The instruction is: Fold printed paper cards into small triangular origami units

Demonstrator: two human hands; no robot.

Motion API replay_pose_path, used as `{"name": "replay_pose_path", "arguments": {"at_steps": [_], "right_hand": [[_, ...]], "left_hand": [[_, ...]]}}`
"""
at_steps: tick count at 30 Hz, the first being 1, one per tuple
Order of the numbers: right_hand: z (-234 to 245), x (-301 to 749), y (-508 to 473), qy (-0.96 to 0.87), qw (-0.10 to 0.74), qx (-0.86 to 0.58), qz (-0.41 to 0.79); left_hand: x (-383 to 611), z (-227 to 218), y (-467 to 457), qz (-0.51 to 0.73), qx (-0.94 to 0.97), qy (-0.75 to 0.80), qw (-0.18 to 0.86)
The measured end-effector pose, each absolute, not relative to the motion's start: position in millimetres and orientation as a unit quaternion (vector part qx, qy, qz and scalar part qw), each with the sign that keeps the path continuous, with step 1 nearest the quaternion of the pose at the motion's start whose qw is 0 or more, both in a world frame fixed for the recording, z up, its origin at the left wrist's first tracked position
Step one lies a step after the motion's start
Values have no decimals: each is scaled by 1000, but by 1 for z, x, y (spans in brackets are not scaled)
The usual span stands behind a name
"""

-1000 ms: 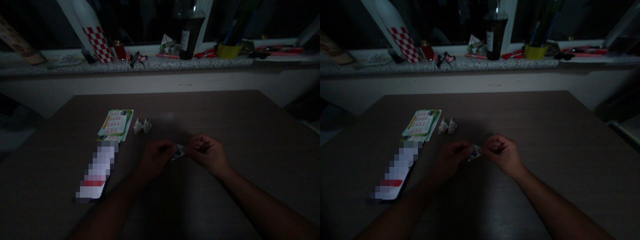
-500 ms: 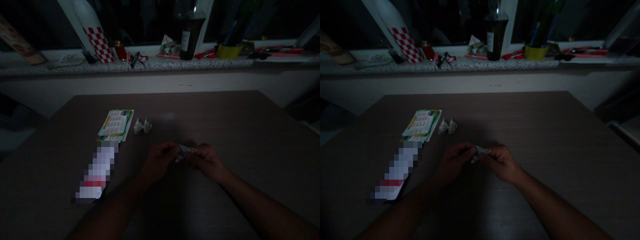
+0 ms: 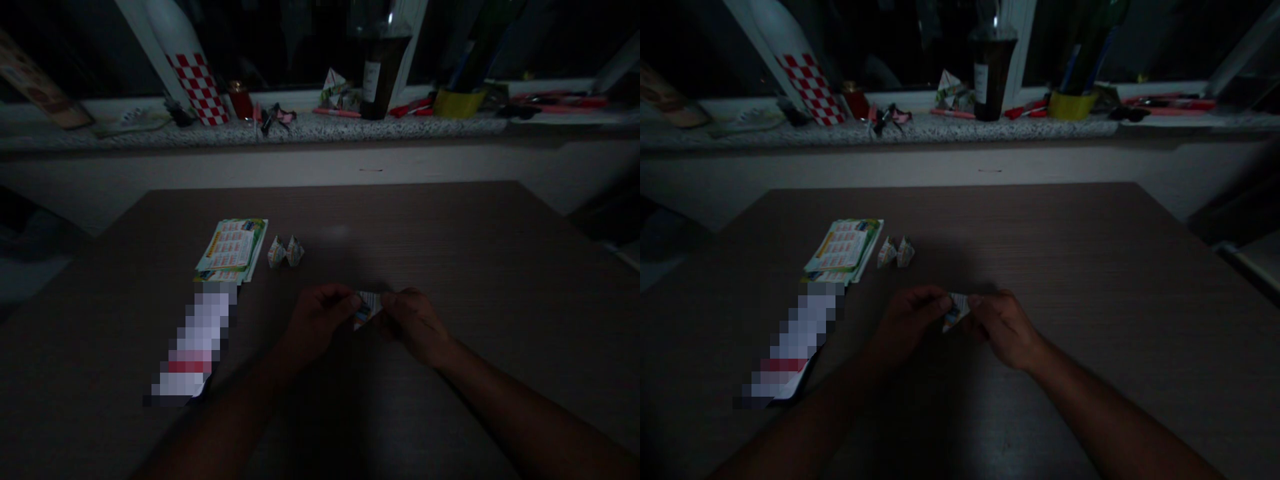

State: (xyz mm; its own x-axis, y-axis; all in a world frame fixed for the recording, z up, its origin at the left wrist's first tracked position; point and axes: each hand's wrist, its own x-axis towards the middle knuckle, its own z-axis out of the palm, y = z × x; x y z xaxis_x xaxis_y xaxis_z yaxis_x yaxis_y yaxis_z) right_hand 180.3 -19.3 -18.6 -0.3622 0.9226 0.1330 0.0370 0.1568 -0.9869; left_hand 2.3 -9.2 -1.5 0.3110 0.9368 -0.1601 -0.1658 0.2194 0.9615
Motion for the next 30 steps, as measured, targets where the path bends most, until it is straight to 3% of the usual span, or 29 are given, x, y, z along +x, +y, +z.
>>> {"name": "replay_pose_path", "arguments": {"at_steps": [5, 9, 14, 21, 30], "right_hand": [[-17, 179, -19, -616, 410, -378, 557], [-19, 180, -16, -619, 409, -329, 585], [-21, 180, -17, -666, 367, -333, 558], [-21, 176, -17, -685, 401, -342, 503], [-9, 172, -18, -727, 379, -336, 464]], "left_hand": [[0, -4, -8, 360, 472, 433, 679], [-1, -8, -7, 393, 445, 423, 684], [0, -13, -6, 407, 424, 403, 701], [1, -13, -7, 401, 425, 379, 717], [2, -11, -7, 418, 420, 382, 709]]}}
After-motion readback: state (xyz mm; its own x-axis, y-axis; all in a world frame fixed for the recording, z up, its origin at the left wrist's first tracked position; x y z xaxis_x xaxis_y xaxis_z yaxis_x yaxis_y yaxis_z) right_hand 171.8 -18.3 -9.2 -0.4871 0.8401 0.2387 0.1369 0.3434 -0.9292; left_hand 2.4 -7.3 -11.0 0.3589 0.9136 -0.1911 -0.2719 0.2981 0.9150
